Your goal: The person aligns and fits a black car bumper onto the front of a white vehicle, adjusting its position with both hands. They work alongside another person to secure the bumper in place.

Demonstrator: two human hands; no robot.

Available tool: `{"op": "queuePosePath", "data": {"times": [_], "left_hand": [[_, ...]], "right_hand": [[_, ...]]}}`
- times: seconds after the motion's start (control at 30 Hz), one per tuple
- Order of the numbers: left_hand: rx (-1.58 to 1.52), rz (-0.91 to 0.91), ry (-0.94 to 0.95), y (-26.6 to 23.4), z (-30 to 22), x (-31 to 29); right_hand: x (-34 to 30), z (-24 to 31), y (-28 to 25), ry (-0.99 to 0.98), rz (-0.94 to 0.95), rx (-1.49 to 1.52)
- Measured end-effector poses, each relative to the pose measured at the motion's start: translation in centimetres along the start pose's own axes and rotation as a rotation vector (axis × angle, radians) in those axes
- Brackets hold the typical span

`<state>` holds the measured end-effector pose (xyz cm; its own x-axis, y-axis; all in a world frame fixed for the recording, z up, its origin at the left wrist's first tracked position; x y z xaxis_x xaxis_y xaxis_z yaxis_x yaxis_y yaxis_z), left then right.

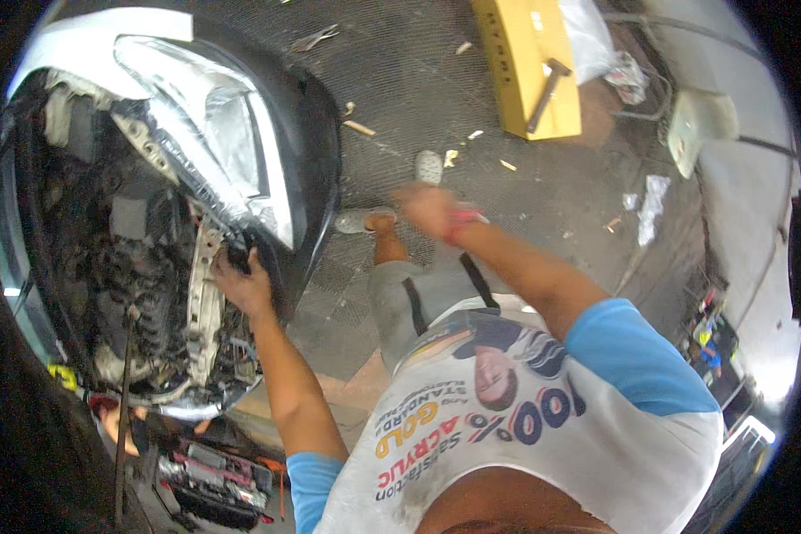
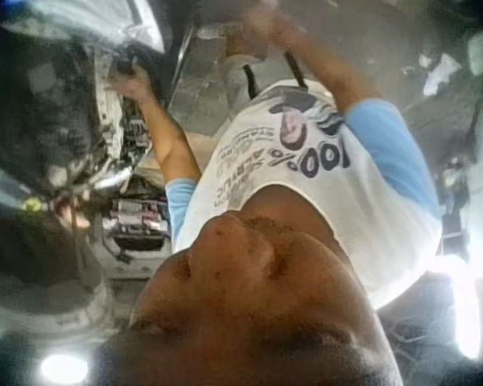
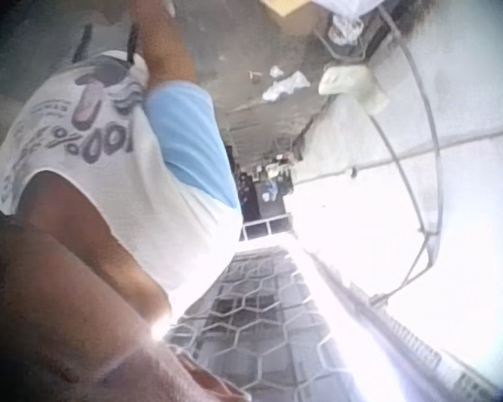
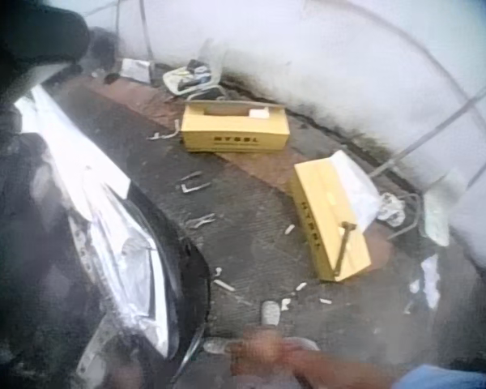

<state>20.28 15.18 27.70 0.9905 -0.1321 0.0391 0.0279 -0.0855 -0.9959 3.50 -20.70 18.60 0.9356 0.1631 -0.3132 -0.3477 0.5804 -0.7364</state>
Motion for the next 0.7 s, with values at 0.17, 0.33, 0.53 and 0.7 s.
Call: {"op": "queuePosePath", "data": {"times": [0.17, 0.33, 0.53, 0.7], "left_hand": [[0.029, 0.078, -0.077, 0.3, 0.3, -0.7], [0.095, 0.143, -0.101, -0.2, -0.9, 0.0], [0.068, 0.288, -0.229, -0.5, -1.9, 0.2], [0.013, 0.201, -0.135, -1.4, -2.8, 1.0]], "right_hand": [[-27.7, -26.2, -1.0, 0.66, 0.483, -0.13], [-39.0, -30.7, -8.4, 0.935, 0.462, -0.153], [-34.0, -31.0, -4.7, 0.906, 0.142, 0.079], [-14.7, -21.5, -4.8, 0.652, 0.029, 0.338]]}}
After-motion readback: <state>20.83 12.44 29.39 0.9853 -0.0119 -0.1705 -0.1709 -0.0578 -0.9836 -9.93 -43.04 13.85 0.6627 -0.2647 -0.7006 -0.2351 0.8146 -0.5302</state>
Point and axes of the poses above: each hand's wrist, its own x-axis towards the middle knuckle, its own y-axis out of the palm, z = x × y, the point moved 9 cm from there along x, towards the middle knuckle, and after that the axes turned 5 degrees about -y, right-handed, at the moved point
